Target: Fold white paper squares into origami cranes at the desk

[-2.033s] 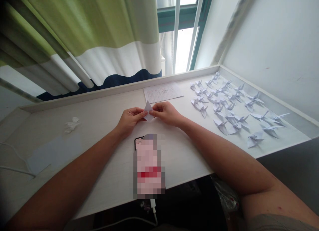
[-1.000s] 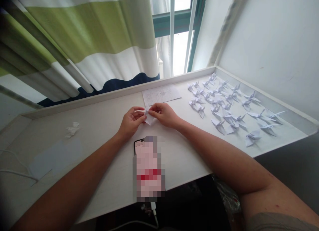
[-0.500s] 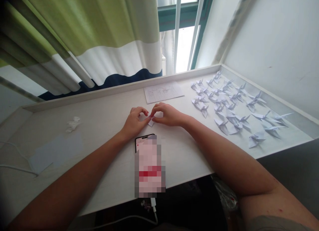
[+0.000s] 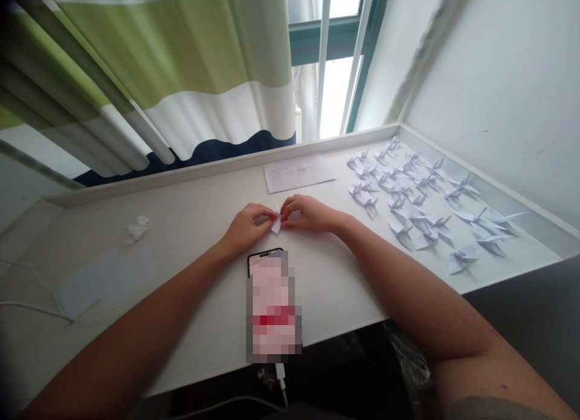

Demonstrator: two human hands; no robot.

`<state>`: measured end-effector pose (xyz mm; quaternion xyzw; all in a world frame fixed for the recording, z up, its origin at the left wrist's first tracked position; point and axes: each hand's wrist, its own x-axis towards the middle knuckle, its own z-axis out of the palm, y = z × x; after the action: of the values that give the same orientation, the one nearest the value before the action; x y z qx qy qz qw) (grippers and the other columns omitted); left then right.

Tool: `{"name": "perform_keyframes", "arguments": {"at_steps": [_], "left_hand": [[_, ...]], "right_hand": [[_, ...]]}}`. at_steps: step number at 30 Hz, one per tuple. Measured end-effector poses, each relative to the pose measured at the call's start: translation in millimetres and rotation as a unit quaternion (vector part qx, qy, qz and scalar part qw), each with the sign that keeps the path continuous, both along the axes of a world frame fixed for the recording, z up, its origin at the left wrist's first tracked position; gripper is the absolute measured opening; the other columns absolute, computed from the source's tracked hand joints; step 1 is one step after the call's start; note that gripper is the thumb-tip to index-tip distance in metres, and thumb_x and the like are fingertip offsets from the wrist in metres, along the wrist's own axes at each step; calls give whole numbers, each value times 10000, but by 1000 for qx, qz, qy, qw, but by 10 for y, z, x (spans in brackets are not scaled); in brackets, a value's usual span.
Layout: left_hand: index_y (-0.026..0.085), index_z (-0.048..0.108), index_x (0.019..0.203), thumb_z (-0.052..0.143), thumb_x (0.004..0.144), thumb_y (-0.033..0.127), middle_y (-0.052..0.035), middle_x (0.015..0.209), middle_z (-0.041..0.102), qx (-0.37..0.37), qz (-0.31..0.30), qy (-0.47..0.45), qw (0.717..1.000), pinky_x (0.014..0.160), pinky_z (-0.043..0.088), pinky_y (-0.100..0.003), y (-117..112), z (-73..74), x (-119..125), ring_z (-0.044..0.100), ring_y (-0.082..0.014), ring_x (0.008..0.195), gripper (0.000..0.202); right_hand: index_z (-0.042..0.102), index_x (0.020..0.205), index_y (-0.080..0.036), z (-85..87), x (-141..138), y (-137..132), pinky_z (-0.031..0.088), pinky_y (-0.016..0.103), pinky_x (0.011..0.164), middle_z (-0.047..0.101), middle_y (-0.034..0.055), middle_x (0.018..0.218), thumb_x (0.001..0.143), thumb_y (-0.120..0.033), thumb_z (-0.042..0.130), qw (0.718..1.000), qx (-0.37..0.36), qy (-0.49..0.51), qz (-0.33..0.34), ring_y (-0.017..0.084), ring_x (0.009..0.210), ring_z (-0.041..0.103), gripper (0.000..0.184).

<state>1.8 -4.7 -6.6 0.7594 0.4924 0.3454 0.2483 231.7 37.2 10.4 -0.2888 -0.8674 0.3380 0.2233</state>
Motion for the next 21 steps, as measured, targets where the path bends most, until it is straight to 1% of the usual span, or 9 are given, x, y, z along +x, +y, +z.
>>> {"name": "perform_keyframes", "arguments": {"at_steps": [4, 8, 10, 13, 15, 17, 19, 21], "left_hand": [[263, 815, 901, 694, 837, 182, -47, 1020, 818, -4, -1, 7, 1000, 1050, 516, -463, -6, 12, 1, 682, -285, 1078, 158], [264, 819, 913, 699, 826, 180, -56, 1026, 816, -13, -9, 6, 1000, 1049, 515, -470, 12, 28, -23, 679, -294, 1084, 171], [262, 826, 934, 678, 820, 162, -57, 1040, 815, -25, -22, 12, 999, 1057, 510, -474, 29, 52, -55, 678, -295, 1101, 212], [269, 838, 965, 672, 785, 134, -51, 1091, 810, -37, -67, 28, 997, 1101, 480, -487, 50, 104, -113, 666, -296, 1146, 280], [295, 848, 981, 713, 776, 158, -44, 1138, 797, -32, -101, 51, 993, 1122, 457, -498, 56, 136, -148, 654, -299, 1164, 281], [326, 858, 966, 759, 799, 229, -45, 1138, 785, -26, -118, 70, 990, 1121, 443, -512, 57, 153, -174, 642, -303, 1163, 217], [338, 866, 952, 778, 841, 310, -56, 1126, 775, -28, -127, 68, 989, 1119, 433, -523, 63, 152, -192, 641, -302, 1156, 144], [339, 871, 927, 783, 859, 337, -65, 1121, 774, -36, -135, 49, 989, 1115, 429, -530, 75, 136, -203, 648, -301, 1142, 111]], "right_hand": [[837, 875, -260, 20, 5, -6, 510, 448, 1001, 776, 67, 1104, 873, -295, 794, 1000, -4, -5, 0, 249, 1036, 690, 55], [837, 843, -259, 23, -14, -16, 515, 445, 1002, 778, 66, 1080, 873, -259, 777, 1000, -13, 1, -12, 246, 1027, 695, 67], [835, 822, -257, 22, -28, -22, 522, 435, 993, 780, 65, 1069, 864, -229, 770, 999, -21, 9, -24, 241, 1015, 702, 83], [833, 802, -258, 24, -39, -28, 531, 434, 976, 791, 58, 1046, 857, -225, 765, 998, -38, 23, -40, 235, 985, 710, 93], [835, 804, -262, 26, -37, -30, 537, 434, 965, 798, 54, 1038, 866, -259, 761, 997, -50, 25, -43, 232, 972, 712, 96], [836, 804, -262, 25, -31, -28, 540, 433, 959, 799, 56, 1043, 873, -287, 756, 997, -56, 24, -43, 231, 969, 715, 108], [833, 800, -262, 19, -25, -24, 539, 433, 961, 798, 59, 1053, 877, -297, 753, 997, -55, 23, -43, 231, 975, 717, 116], [829, 794, -264, 11, -21, -19, 536, 431, 966, 796, 58, 1061, 876, -292, 754, 997, -53, 20, -44, 230, 982, 716, 114]]}}
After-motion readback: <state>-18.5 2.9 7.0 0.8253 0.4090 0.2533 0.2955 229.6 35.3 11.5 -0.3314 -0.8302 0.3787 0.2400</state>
